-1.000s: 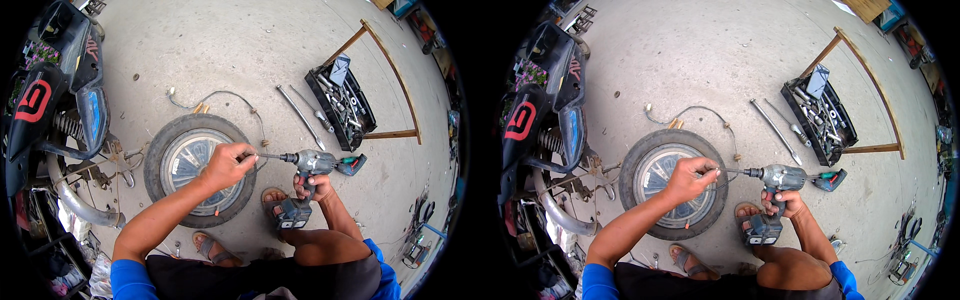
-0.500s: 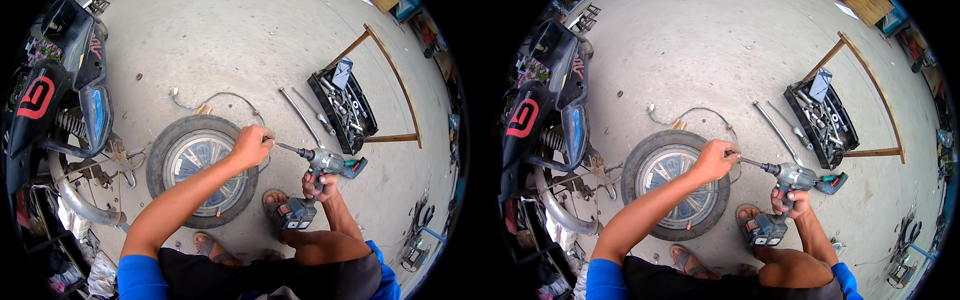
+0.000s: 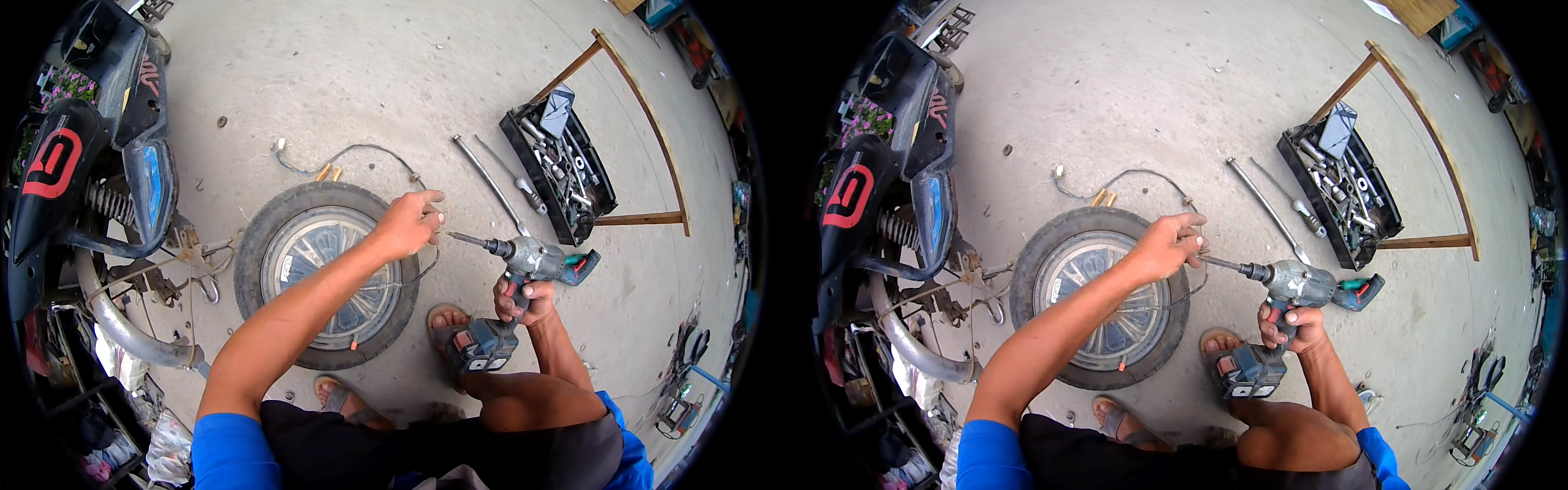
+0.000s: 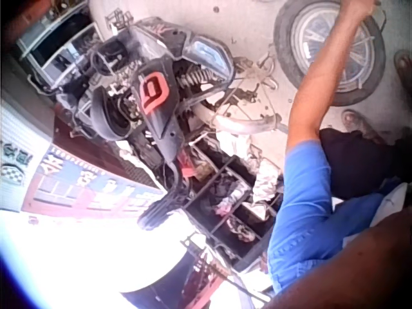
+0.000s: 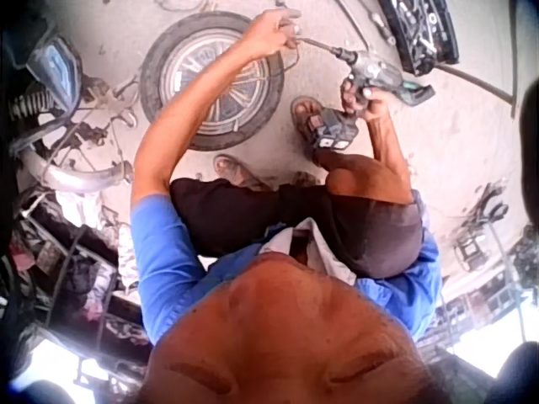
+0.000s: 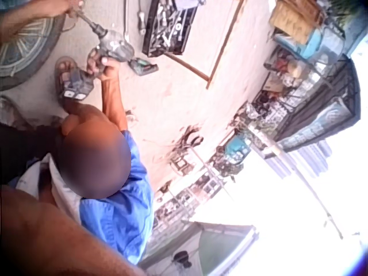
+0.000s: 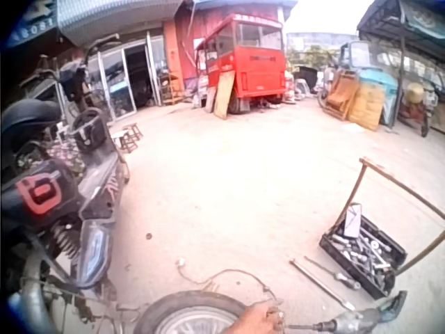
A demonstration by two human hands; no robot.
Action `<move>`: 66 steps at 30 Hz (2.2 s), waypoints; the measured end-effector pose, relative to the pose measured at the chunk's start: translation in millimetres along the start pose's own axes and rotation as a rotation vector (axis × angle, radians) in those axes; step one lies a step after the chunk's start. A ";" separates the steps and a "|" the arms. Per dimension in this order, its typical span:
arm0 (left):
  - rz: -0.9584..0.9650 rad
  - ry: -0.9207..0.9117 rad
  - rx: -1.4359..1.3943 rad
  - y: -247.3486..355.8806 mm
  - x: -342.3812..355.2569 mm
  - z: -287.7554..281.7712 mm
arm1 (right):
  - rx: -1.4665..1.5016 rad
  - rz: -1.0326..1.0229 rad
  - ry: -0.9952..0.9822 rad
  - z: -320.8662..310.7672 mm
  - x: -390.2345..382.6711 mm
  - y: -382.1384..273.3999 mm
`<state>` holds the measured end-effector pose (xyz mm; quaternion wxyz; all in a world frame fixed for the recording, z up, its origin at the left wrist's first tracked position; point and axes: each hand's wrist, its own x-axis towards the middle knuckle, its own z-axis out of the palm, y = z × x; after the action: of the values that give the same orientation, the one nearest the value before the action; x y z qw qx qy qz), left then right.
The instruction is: The person uses a cordless impact wrench to tighten bolts on a motorcycle wheel lying on the floor. They repeatedly remove the battery pack from the tool to adjust the socket or check the fasteners, then reinsert the battery to continue tightening. The person also uses a manual wrench to adjust the wheel hub area.
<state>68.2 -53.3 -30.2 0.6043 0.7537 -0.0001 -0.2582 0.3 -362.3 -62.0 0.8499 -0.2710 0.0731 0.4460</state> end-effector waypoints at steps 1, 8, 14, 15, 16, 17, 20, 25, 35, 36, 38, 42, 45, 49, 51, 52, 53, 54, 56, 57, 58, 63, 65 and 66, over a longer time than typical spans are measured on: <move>0.018 0.030 -0.005 1.5 -2.9 -10.3 | -0.020 -0.003 0.024 0.7 1.1 0.3; 0.019 0.000 -0.279 10.3 -44.4 -72.0 | -0.140 0.116 0.079 21.5 19.8 -1.4; 0.039 0.137 -0.084 1.7 -74.4 -96.4 | -0.241 0.154 0.137 50.6 50.5 5.2; 0.045 0.174 -0.069 -0.3 -78.0 -101.4 | -0.251 0.165 0.140 55.3 55.6 4.2; 0.043 0.187 -0.059 -2.2 -81.3 -105.6 | -0.260 0.175 0.143 59.5 60.4 3.2; 0.040 0.200 -0.048 -4.4 -84.3 -109.5 | -0.269 0.184 0.147 62.7 65.6 1.6; 0.041 0.173 -0.036 -15.2 -84.4 -113.3 | -0.354 0.214 0.148 73.4 81.9 -11.8; 0.069 0.091 0.072 -18.9 -67.7 -104.9 | -0.522 0.287 0.172 101.7 109.9 -30.2; 0.073 0.162 0.181 -47.6 -48.5 -117.2 | -0.625 0.331 0.280 135.4 145.9 -25.0; 0.069 0.169 0.171 -48.2 -48.7 -117.9 | -0.633 0.340 0.277 139.6 146.9 -24.6; 0.060 0.184 0.150 -49.7 -49.6 -118.4 | -0.655 0.339 0.285 141.2 148.3 -24.0; 0.047 0.188 0.162 -46.9 -51.0 -117.8 | -0.691 0.336 0.284 143.7 148.4 -24.3; 0.051 0.185 0.198 -47.4 -51.1 -118.0 | -0.736 0.326 0.291 146.8 147.6 -23.6; 0.055 0.185 0.168 -52.8 -51.2 -119.2 | -0.896 0.272 0.263 155.6 147.3 -20.2; 0.049 0.190 0.135 -52.6 -52.3 -118.8 | -0.999 0.278 0.272 163.1 147.6 -20.5; 0.041 0.194 0.118 -52.0 -53.1 -118.3 | -1.033 0.270 0.236 165.2 148.4 -21.1; 0.032 0.197 0.100 -51.3 -53.8 -117.9 | -1.066 0.263 0.199 166.9 149.7 -22.2; 0.048 0.196 0.087 -53.8 -53.2 -118.2 | -1.100 0.255 0.163 169.5 151.0 -23.6; 0.080 0.192 0.060 -61.1 -51.5 -119.4 | -1.210 0.157 0.131 177.7 154.8 -25.0; 0.092 0.190 0.038 -63.1 -50.5 -119.7 | -1.263 0.107 0.117 179.5 156.7 -26.7; 0.103 0.187 0.016 -65.1 -49.6 -120.3 | -1.298 0.126 0.093 179.5 159.4 -30.2; 0.092 0.206 -0.022 -78.2 -47.8 -123.0 | -1.439 0.320 0.050 191.6 176.5 -47.8; 0.102 0.216 0.003 -79.0 -47.1 -123.7 | -1.411 0.315 0.031 187.4 183.5 -49.8; 0.103 0.228 0.006 -78.5 -46.4 -123.5 | -1.398 0.312 0.022 184.6 186.4 -50.3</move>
<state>51.6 94.9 -66.8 0.6105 0.7791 0.0291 -0.1396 129.0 -154.2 45.1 0.4030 -0.7429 -0.1832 0.5021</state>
